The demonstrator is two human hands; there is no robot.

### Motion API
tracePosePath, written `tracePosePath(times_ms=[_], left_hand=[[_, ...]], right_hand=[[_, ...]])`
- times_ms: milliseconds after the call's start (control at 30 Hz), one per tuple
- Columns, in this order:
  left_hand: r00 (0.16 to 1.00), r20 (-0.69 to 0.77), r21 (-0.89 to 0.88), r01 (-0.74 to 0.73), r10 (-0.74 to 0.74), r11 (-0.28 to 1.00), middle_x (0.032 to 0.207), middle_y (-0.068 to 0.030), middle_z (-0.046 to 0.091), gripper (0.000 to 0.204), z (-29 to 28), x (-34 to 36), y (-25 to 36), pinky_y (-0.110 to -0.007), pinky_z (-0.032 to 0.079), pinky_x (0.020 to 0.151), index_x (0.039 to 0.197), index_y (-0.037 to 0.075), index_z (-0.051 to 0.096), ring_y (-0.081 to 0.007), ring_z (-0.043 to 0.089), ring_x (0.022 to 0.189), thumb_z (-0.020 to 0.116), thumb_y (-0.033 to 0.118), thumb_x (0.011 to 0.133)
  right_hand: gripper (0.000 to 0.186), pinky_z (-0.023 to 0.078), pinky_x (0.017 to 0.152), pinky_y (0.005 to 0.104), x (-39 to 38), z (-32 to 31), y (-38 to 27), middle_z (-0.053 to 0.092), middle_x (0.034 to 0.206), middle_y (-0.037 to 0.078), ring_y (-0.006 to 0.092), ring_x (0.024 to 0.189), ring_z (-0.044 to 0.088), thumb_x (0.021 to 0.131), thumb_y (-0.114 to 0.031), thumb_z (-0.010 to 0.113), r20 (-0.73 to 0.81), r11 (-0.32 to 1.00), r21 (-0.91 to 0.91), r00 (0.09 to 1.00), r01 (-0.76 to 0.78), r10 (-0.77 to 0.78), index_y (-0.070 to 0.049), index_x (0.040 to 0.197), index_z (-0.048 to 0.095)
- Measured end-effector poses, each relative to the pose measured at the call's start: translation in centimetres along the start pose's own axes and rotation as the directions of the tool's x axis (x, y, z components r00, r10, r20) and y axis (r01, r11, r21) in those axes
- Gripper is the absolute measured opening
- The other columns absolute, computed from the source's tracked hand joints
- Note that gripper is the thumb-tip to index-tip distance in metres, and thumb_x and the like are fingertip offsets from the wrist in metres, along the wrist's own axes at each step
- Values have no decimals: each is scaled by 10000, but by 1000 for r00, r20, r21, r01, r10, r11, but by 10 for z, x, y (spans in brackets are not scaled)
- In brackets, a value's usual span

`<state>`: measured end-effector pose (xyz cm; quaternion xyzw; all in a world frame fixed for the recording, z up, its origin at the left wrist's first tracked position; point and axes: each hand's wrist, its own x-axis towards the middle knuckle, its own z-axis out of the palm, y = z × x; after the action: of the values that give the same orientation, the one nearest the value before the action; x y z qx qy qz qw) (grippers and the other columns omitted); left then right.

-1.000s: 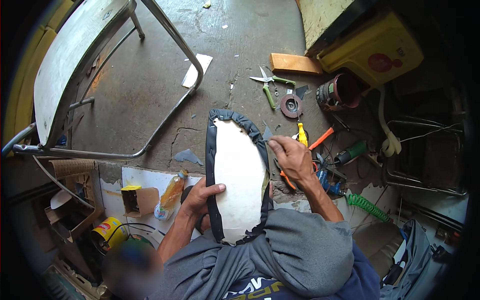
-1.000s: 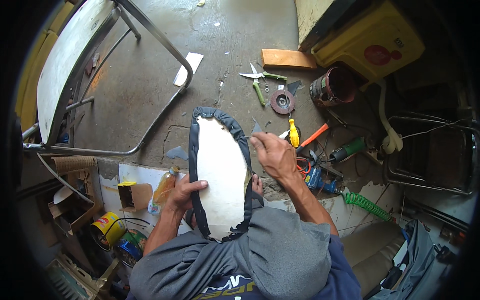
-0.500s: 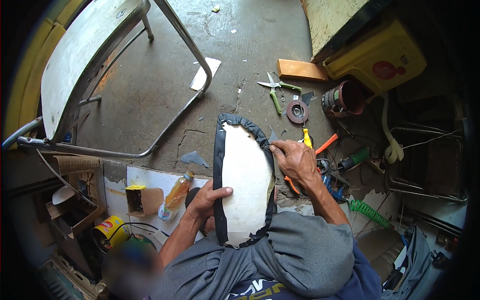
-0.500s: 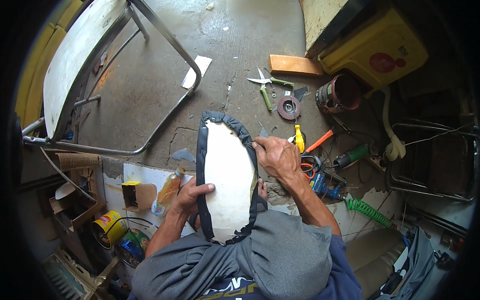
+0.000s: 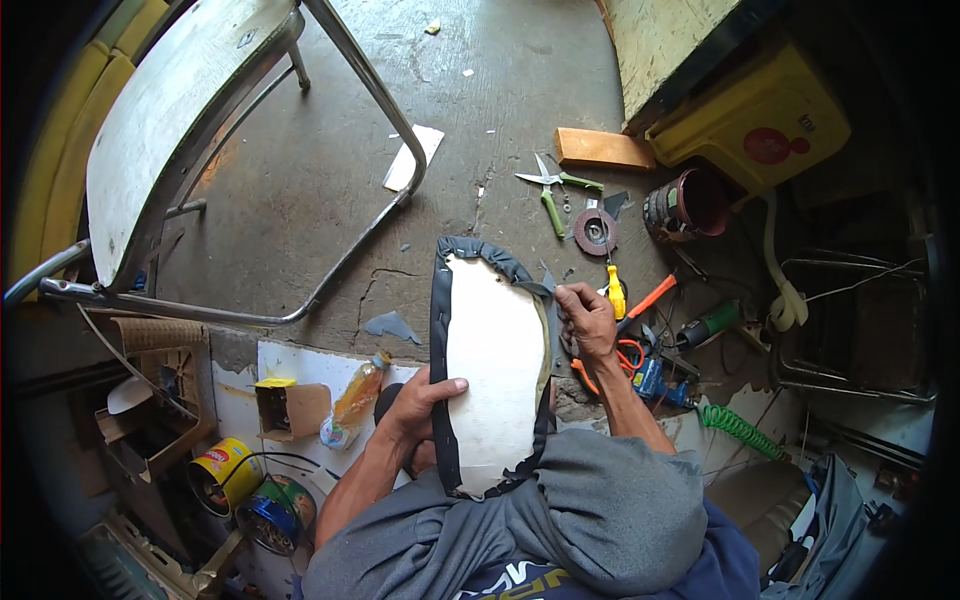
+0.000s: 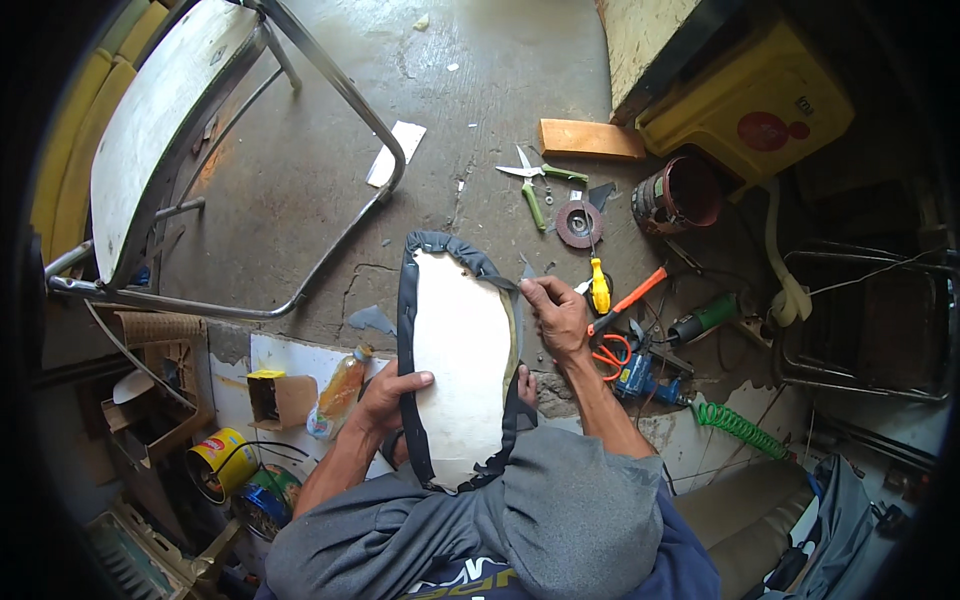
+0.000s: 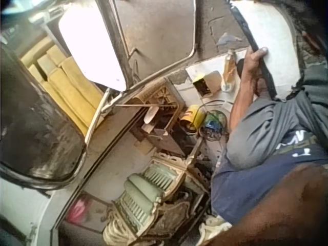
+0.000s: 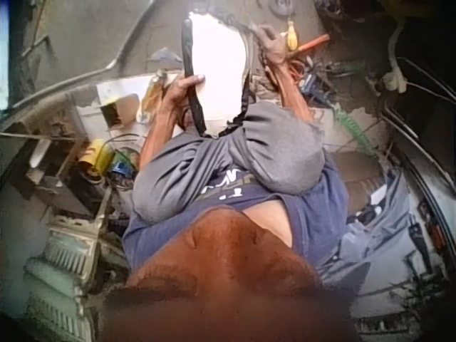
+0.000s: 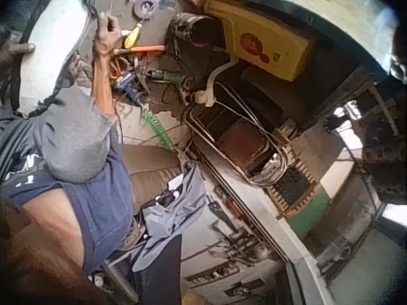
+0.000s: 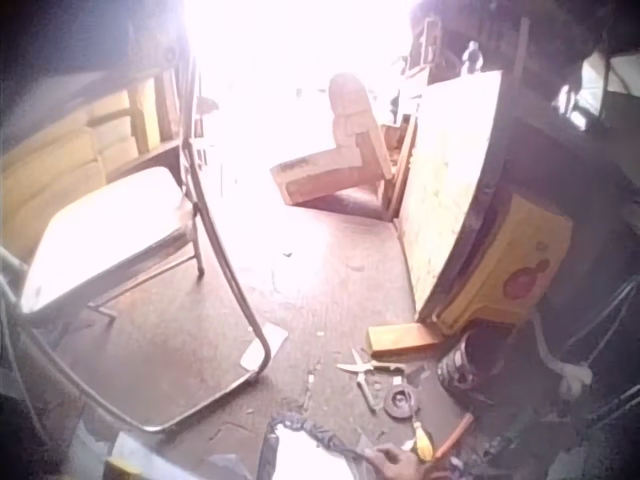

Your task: The person unscrews the padded back from a metal chair frame using a screwdriver, then removes the staples and old vinyl covering from the foam and wooden backing by hand and with a tool.

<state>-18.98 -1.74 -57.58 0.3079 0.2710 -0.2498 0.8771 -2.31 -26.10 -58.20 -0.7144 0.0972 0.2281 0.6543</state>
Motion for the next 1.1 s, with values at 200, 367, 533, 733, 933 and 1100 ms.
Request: tracePosePath(times_ms=[200, 367, 533, 733, 933, 1100], left_hand=[[1000, -3, 28, -6, 7, 1000, 1250, -250, 620, 690, 1, -1, 0, -423, 574, 977, 1413, -122, 438, -315, 674, 1128, 755, 161, 870], [1000, 5, 82, -6, 6, 997, 1277, -277, 579, 809, 11, -7, 7, -435, 540, 1021, 1451, -134, 374, -341, 637, 1177, 774, 211, 839], [1000, -9, 105, 6, -5, 994, 1283, -286, 566, 844, 17, -12, 11, -436, 538, 1023, 1465, -136, 350, -347, 624, 1192, 781, 219, 832], [1000, 10, 84, 0, -1, 996, 1300, -279, 605, 741, 13, -13, 7, -433, 563, 996, 1441, -128, 418, -339, 657, 1169, 772, 172, 863], [999, 41, 79, 28, -31, 996, 1303, -268, 607, 738, 8, -9, 7, -450, 540, 1027, 1441, -125, 426, -342, 655, 1177, 758, 170, 852], [999, 51, 31, 11, -13, 999, 1301, -277, 607, 747, 7, -7, 5, -452, 544, 1023, 1444, -131, 420, -351, 657, 1173, 760, 170, 850]], right_hand=[[390, 519, 705, 354, 3, -2, -42, 686, 805, 82, 202, 746, 655, 1004, -385, 666, 84, 797, -520, 947, 306, -309, -6, 1079, 717], [315, 544, 746, 456, 13, 11, -73, 719, 912, 151, 367, 844, 703, 1011, -372, 615, 358, 440, -744, 856, 502, -372, -90, 1061, 747], [319, 554, 787, 485, 19, 21, -87, 744, 947, 152, 376, 898, 717, 988, -382, 600, 446, 308, -812, 868, 495, -218, -113, 1019, 768], [406, 551, 808, 521, 24, 24, -89, 732, 914, 222, 423, 888, 711, 1000, -431, 572, 447, 291, -841, 889, 457, -104, -75, 1020, 767], [573, 357, 564, 349, 49, 9, -74, 541, 631, 25, 111, 614, 464, 987, -551, 631, 551, 751, -574, 832, 325, 62, -17, 795, 712], [485, 348, 618, 286, 47, 2, -43, 456, 724, -58, 73, 703, 412, 1044, -472, 596, 594, 927, -276, 804, 254, -43, -46, 815, 618]])
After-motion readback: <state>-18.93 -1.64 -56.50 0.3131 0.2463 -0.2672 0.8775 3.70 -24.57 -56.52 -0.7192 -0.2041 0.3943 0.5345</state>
